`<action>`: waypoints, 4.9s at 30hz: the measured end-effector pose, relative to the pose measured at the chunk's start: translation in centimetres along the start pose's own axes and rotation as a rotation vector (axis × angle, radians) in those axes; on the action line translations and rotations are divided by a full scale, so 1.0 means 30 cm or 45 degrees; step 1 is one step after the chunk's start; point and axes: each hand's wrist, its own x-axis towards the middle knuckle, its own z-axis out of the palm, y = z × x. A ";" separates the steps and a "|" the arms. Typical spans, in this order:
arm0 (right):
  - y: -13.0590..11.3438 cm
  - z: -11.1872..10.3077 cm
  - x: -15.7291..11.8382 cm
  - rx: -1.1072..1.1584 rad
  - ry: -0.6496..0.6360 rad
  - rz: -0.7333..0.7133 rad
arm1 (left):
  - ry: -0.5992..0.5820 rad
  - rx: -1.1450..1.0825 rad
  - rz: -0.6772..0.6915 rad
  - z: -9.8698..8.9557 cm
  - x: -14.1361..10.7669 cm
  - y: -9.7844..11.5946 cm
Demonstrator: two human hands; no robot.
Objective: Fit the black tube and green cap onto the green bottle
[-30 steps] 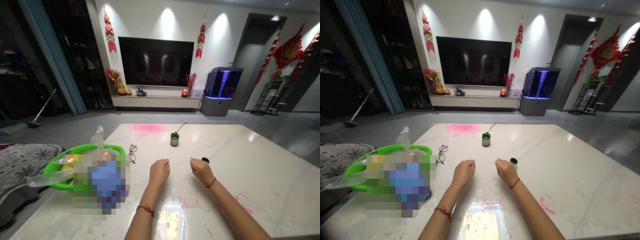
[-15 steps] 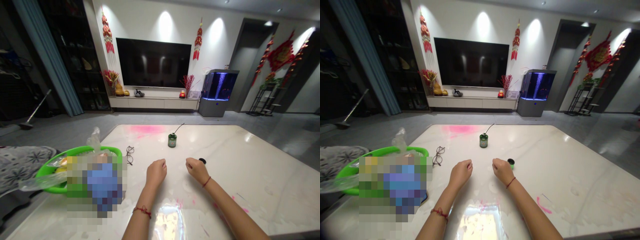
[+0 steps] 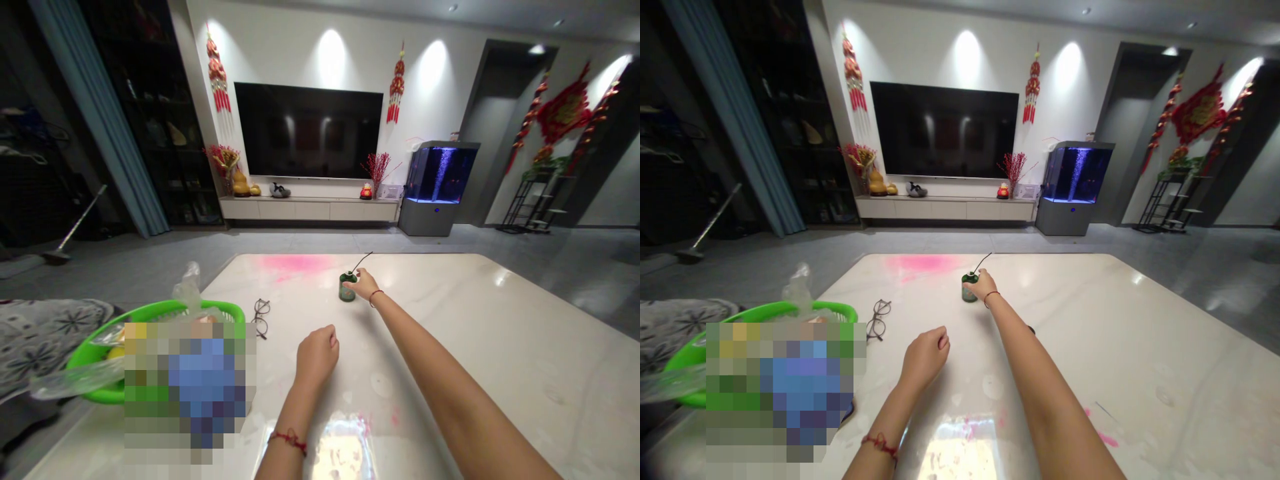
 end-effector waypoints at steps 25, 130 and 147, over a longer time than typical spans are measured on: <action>-0.031 -0.036 0.129 -0.022 -0.059 -0.077 | 0.012 -0.050 -0.017 -0.014 -0.012 0.008; 0.049 -0.117 -0.306 0.297 -0.593 -0.265 | -0.133 -0.259 -0.291 0.088 -0.029 -0.024; 0.049 -0.188 -0.499 1.103 -0.762 -0.163 | -0.085 -0.532 0.255 0.131 -0.025 0.016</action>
